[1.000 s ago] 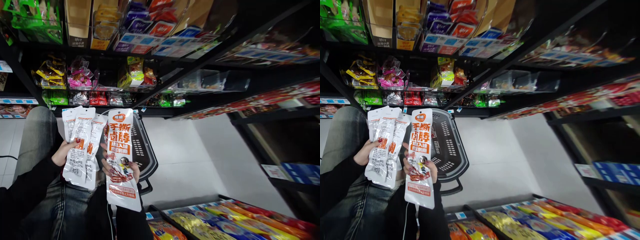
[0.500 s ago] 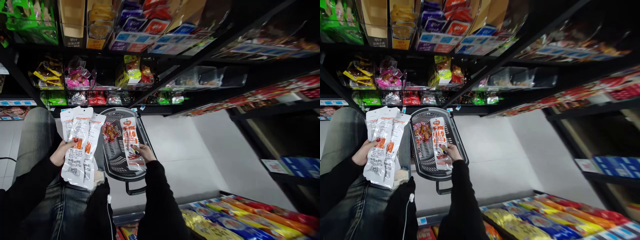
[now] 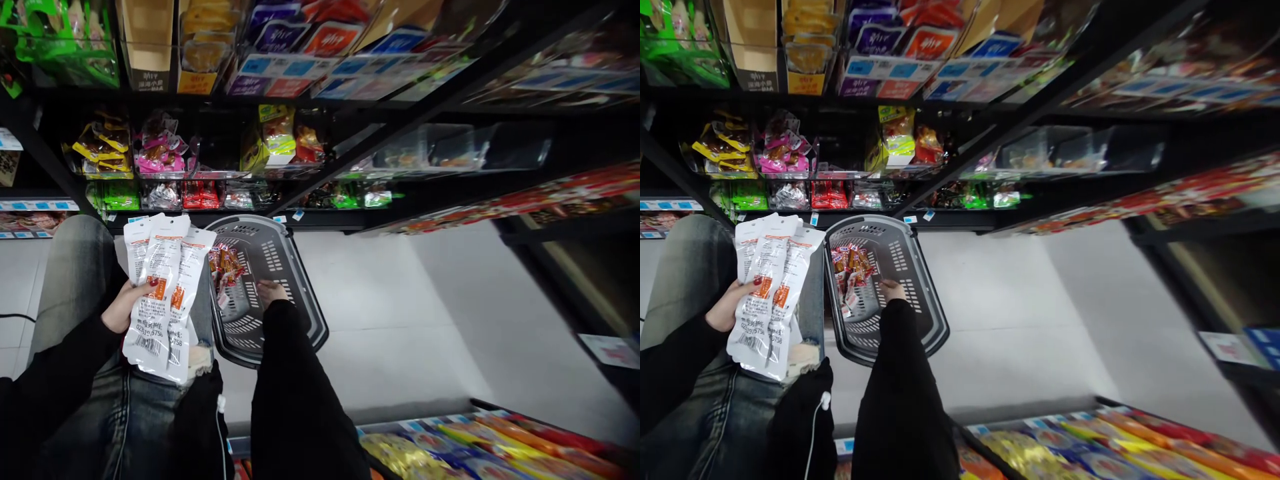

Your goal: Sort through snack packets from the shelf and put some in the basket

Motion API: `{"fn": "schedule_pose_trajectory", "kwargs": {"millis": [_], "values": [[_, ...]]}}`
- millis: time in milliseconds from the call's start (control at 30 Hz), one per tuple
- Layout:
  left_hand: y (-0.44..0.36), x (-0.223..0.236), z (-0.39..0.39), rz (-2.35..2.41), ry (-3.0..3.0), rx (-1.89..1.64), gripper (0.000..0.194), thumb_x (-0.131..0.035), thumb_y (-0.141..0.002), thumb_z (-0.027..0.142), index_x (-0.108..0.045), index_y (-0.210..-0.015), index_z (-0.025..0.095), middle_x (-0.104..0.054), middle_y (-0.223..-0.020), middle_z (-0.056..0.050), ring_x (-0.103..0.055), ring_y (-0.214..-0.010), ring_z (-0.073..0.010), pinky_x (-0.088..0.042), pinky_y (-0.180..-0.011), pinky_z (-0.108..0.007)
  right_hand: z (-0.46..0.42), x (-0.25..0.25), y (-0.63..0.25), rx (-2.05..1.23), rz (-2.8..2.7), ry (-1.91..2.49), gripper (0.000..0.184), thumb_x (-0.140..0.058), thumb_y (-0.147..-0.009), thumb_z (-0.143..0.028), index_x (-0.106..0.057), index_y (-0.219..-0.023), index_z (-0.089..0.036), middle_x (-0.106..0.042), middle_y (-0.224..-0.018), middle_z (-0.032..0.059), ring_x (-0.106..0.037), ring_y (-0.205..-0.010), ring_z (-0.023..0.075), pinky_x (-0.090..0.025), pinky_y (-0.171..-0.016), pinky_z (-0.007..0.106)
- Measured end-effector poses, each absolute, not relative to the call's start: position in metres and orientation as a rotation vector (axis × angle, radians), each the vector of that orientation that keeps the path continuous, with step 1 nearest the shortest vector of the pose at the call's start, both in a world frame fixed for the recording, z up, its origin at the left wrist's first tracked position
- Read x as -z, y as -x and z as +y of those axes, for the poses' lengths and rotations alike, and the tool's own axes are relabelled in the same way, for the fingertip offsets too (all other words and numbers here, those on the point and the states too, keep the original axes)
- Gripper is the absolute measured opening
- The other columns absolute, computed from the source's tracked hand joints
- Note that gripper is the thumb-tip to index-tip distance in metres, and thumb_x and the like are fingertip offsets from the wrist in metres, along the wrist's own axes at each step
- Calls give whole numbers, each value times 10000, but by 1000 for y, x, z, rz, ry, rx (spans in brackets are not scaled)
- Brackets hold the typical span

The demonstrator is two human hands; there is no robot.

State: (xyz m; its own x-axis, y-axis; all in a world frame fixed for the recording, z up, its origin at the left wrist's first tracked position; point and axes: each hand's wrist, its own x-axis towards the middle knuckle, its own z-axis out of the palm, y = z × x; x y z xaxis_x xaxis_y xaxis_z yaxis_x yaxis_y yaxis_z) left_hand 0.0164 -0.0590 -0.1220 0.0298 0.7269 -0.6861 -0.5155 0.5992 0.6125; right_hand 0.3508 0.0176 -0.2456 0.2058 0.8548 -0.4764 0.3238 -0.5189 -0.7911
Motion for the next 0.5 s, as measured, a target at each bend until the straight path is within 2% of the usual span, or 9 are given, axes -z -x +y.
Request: {"fn": "schedule_pose_trajectory", "kwargs": {"millis": [167,233,300,367,433,500], "values": [[-20,118,-58,1206,-211,-966,540,-755,-608,194,-612,-1126,145,-747,-789,-49,-694,-688,-221,-557,-645,-306,11,200,-321,-1324,-1123,1810,191,-585,-807,-333,-619,-855,-151,-641,-776,24,-598,-678,132,-493,-683,292],[-22,116,-58,1206,-207,-960,539,-754,-611,191,-610,-1128,146,-746,-788,-48,-693,-689,-223,-559,-650,-318,-5,167,-291,-1351,-1197,1696,176,-612,-745,-341,-627,-801,-175,-640,-723,8,-580,-611,129,-480,-648,285],[-23,115,-59,1202,-218,-963,530,-758,-614,198,-615,-1122,148,-746,-795,-48,-691,-694,-222,-556,-663,-324,-24,134,-256,-1391,-1290,1589,183,-627,-711,-355,-625,-785,-188,-612,-652,-18,-553,-540,119,-462,-594,275],[-24,114,-60,1201,-244,-979,529,-771,-604,215,-626,-1109,146,-746,-807,-50,-690,-704,-222,-549,-673,-318,-41,106,-224,-1364,-1466,1489,215,-612,-731,-357,-596,-871,-194,-580,-623,-34,-544,-531,117,-440,-564,258],[-24,114,-62,1210,-266,-999,545,-786,-585,238,-633,-1100,142,-746,-821,-54,-687,-718,-223,-539,-680,-310,-53,89,-200,-1216,-1567,1597,303,-664,-694,-347,-555,-930,-191,-539,-593,-54,-533,-528,119,-412,-544,246],[-25,114,-63,1221,-282,-1020,566,-796,-568,260,-634,-1097,138,-744,-830,-59,-684,-727,-227,-532,-684,-311,-59,79,-186,-1049,-1624,1749,336,-698,-666,-358,-540,-909,-188,-525,-595,-51,-538,-553,134,-397,-547,249]]}}
